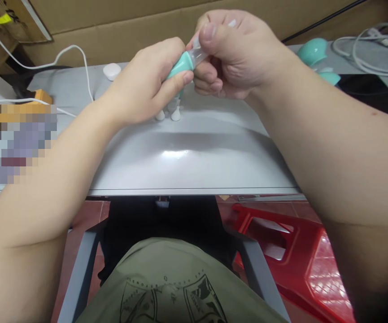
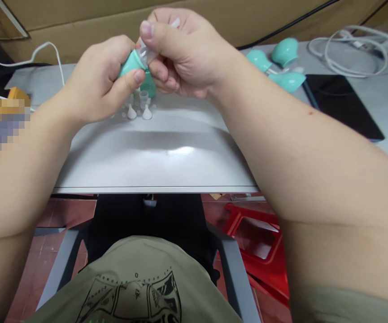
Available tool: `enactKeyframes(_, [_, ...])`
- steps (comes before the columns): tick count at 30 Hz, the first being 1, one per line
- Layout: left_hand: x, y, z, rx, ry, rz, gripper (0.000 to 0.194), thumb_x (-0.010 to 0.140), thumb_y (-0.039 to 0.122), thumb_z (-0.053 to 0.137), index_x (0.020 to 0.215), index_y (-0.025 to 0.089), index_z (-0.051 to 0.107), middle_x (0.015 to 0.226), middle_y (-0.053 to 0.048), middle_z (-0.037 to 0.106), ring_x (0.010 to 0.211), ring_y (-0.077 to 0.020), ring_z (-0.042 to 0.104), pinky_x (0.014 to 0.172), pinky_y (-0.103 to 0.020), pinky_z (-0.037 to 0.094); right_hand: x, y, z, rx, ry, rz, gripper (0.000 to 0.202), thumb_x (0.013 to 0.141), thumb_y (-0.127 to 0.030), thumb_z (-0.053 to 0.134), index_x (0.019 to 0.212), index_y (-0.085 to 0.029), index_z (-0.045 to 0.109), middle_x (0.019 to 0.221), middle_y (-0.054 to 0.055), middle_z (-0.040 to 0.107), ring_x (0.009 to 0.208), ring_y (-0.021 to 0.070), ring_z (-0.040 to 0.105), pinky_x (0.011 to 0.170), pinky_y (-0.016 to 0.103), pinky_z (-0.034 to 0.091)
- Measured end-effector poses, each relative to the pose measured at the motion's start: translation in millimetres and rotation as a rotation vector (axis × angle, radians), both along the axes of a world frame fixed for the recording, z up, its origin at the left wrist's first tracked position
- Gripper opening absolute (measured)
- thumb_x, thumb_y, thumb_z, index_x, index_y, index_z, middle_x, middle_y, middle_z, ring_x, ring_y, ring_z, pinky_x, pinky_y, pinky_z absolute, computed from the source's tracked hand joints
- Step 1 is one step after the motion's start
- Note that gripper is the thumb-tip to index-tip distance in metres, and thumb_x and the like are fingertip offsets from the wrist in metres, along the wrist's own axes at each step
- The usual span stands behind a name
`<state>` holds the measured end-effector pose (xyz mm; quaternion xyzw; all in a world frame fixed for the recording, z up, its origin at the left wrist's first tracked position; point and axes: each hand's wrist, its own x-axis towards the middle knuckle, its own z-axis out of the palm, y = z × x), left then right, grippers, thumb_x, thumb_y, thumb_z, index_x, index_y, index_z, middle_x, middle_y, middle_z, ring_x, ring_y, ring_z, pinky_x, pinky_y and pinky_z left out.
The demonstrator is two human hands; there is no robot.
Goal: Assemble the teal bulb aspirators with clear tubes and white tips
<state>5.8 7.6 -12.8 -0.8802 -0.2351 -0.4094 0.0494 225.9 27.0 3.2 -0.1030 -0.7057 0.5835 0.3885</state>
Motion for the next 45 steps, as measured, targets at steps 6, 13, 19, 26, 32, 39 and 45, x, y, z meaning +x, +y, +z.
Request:
enactKeyframes(6, [3, -12, 9.3, -0.057, -0.052, -0.085, 0.032, 0.108, 0.051, 0.051, 0.101, 0.025, 0.068, 0.093, -0.010, 0.075, 0.088, -0.0321, 0.077, 0.082, -0.050, 0.059, 4, -13, 24.2, -0.194, -0.072, -0.172, 0.052, 0.125, -0.045, 0.055, 0.081, -0.021, 0.043, 0.046, -0.012, 0.034, 0.036, 0.0058, 0.024, 0.036, 0.014, 0.024])
enactKeyframes(13, [4, -9, 11.5, 0.058, -0.129, -0.071, 0.056, 0.116, 0.062, 0.047, 0.111, 0.017, 0.079, 0.108, -0.015, 0.080, 0.108, -0.0323, 0.074, 0.097, -0.050, 0.059, 15, 22, 14.1, -0.358, 0.087, -0.672, 0.051, 0.129, -0.034, 0.035, 0.081, -0.021, 0.045, 0.051, -0.006, 0.034, 0.042, 0.0110, 0.029, 0.043, 0.022, 0.021])
enactKeyframes(19, [18, 10, 22.6, -0.098, -0.075, 0.037, 0.066, 0.111, 0.071, 0.044, 0.115, 0.018, 0.083, 0.095, -0.005, 0.072, 0.100, -0.0288, 0.078, 0.093, -0.051, 0.064, 27, 59, -11.4, -0.293, 0.074, -0.770, 0.031, 0.122, -0.028, 0.042, 0.092, -0.023, 0.046, 0.052, -0.007, 0.039, 0.042, 0.0130, 0.028, 0.043, 0.026, 0.016])
enactKeyframes(26, [45, 37, 42.5, -0.430, 0.092, 0.174, 0.025, 0.083, 0.041, 0.100, 0.088, 0.027, 0.080, 0.087, -0.004, 0.074, 0.102, -0.0399, 0.077, 0.105, -0.067, 0.055, 30, 68, -14.9, -0.184, 0.044, -0.776, 0.037, 0.112, -0.039, 0.064, 0.087, -0.025, 0.042, 0.052, -0.010, 0.037, 0.040, 0.0113, 0.030, 0.040, 0.026, 0.016])
enactKeyframes(32, [76, 82, 4.4, -0.295, 0.247, 0.386, 0.021, 0.086, 0.051, 0.093, 0.087, 0.032, 0.082, 0.094, 0.000, 0.083, 0.104, -0.0281, 0.060, 0.114, -0.063, 0.029, 29, 66, -18.4, -0.144, 0.056, -0.795, 0.032, 0.110, -0.031, 0.062, 0.084, -0.025, 0.044, 0.052, -0.009, 0.040, 0.042, 0.0120, 0.026, 0.042, 0.027, 0.016])
enactKeyframes(39, [90, 85, -4.7, -0.329, 0.395, 0.584, 0.050, 0.075, 0.051, 0.103, 0.114, 0.033, 0.078, 0.103, -0.002, 0.082, 0.098, -0.0297, 0.062, 0.113, -0.063, 0.025, 27, 64, -19.0, -0.099, 0.057, -0.772, 0.031, 0.109, -0.017, 0.053, 0.079, -0.025, 0.049, 0.050, -0.006, 0.039, 0.041, 0.0140, 0.025, 0.041, 0.029, 0.015])
enactKeyframes(45, [34, 60, 15.3, -0.218, 0.083, 0.318, 0.058, 0.081, 0.066, 0.098, 0.121, 0.030, 0.075, 0.115, -0.007, 0.082, 0.108, -0.0391, 0.072, 0.109, -0.068, 0.044, 24, 55, -13.5, 0.020, 0.070, -0.687, 0.030, 0.102, -0.012, 0.062, 0.075, -0.022, 0.056, 0.056, -0.003, 0.051, 0.043, 0.0121, 0.032, 0.041, 0.029, 0.021])
